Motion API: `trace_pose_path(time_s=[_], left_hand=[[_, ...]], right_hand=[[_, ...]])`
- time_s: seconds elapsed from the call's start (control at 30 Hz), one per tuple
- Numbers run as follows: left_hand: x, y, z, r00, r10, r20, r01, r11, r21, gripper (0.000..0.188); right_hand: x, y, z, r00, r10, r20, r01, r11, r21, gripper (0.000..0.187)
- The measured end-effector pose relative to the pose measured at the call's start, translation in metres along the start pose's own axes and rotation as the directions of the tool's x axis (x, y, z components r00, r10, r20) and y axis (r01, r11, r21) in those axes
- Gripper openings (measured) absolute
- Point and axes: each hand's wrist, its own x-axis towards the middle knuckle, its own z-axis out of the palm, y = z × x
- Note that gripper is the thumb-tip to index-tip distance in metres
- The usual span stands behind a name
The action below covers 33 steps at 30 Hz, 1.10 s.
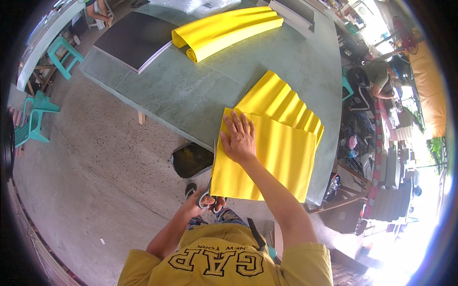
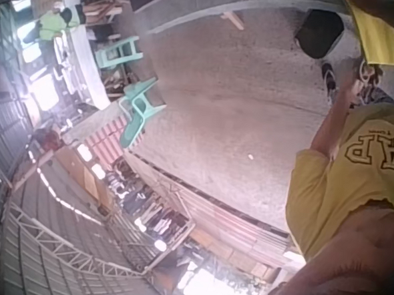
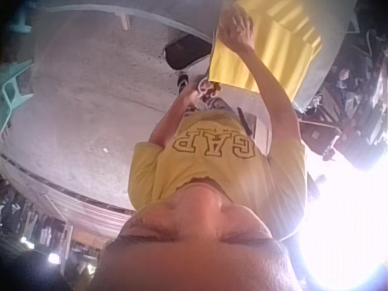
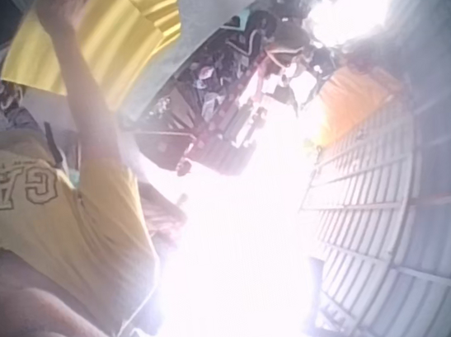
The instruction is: The person cuts a yellow sheet of paper using scissors. The person trims the edges of the sheet and then cuts it into smaller rectangular pieces on a work table.
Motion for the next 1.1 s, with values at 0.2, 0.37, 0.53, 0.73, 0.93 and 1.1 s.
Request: trace_pose_path(time_s=[0.2, 0.37, 0.53, 0.73, 0.93, 1.1], left_hand=[[0.014, -0.012, -0.013, 0.999, 0.052, -0.003, -0.052, 0.985, -0.167, 0.036], [0.021, -0.013, -0.026, 0.994, 0.08, 0.072, -0.067, 0.983, -0.17, 0.033], [0.016, 0.002, -0.01, 1.0, 0.03, -0.006, -0.03, 0.996, -0.079, 0.036], [0.009, 0.006, -0.016, 1.0, -0.001, -0.024, -0.002, 0.991, -0.133, 0.033], [0.009, 0.0, -0.021, 1.0, 0.006, -0.02, -0.009, 0.984, -0.176, 0.03], [0.013, 0.011, -0.014, 1.0, -0.01, 0.015, 0.012, 0.992, -0.126, 0.032]], right_hand=[[-0.001, 0.001, 0.0, 1.0, -0.003, 0.01, 0.003, 1.0, 0.008, 0.047], [-0.001, -0.001, -0.001, 1.0, 0.002, 0.029, -0.002, 1.0, -0.013, 0.046], [-0.001, 0.0, 0.0, 1.0, 0.011, 0.023, -0.012, 1.0, 0.004, 0.047], [-0.001, 0.001, 0.0, 0.999, 0.027, 0.033, -0.027, 1.0, -0.006, 0.048], [-0.001, 0.001, 0.0, 0.998, 0.035, 0.047, -0.035, 0.999, -0.006, 0.049], [-0.001, 0.001, 0.0, 0.998, 0.038, 0.053, -0.037, 0.999, -0.016, 0.049]])
